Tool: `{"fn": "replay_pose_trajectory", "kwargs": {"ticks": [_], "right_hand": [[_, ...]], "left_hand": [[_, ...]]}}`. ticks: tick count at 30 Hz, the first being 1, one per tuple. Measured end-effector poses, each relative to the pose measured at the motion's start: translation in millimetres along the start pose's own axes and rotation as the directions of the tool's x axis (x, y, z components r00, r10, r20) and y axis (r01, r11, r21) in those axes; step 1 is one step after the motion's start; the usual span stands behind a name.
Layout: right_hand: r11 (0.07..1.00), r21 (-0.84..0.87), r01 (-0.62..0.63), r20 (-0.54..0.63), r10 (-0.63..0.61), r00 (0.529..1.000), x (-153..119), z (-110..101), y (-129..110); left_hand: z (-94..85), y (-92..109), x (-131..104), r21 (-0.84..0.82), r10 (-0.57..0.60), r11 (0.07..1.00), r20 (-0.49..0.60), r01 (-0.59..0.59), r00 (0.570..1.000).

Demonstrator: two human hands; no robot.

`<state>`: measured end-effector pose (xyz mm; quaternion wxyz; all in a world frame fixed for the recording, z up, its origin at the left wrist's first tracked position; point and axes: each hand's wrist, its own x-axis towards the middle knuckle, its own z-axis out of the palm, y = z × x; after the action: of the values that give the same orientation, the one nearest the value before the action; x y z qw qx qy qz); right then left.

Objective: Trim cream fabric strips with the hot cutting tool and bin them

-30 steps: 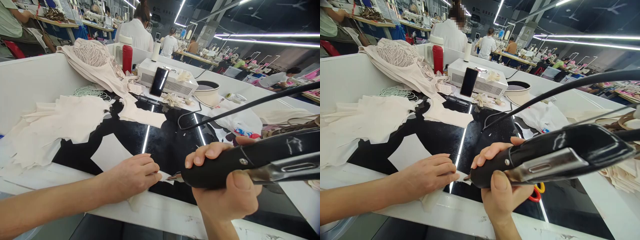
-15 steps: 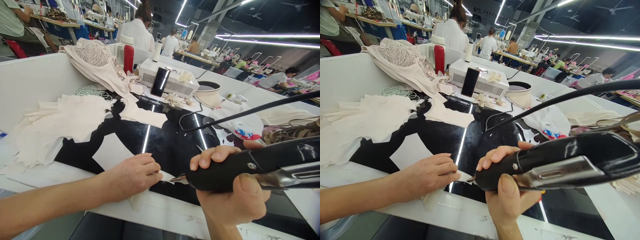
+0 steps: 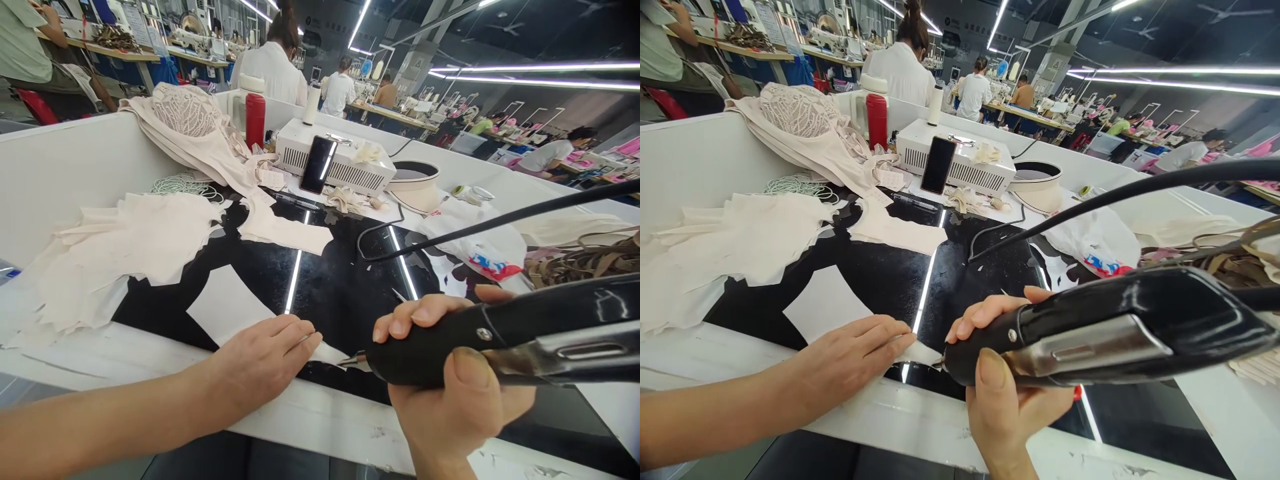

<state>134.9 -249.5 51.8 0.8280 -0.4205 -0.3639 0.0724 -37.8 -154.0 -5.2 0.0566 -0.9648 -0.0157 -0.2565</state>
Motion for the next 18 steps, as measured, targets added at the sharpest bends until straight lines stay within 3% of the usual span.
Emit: {"fn": "replay_pose_trajectory", "kwargs": {"ticks": [7, 18], "right_hand": [[0.998, -0.056, 0.02, 0.022, -0.019, 1.0, -5.4, -3.0, -1.3], [0.999, -0.035, 0.033, 0.024, -0.032, 0.999, -7.9, -2.8, -5.1]], "left_hand": [[4.0, 2.6, -8.3, -0.074, -0.075, 0.994, 0.105, 0.083, 0.992], [5.2, -2.4, -6.6, -0.052, -0.034, 0.998, 0.08, 0.038, 0.996]]}}
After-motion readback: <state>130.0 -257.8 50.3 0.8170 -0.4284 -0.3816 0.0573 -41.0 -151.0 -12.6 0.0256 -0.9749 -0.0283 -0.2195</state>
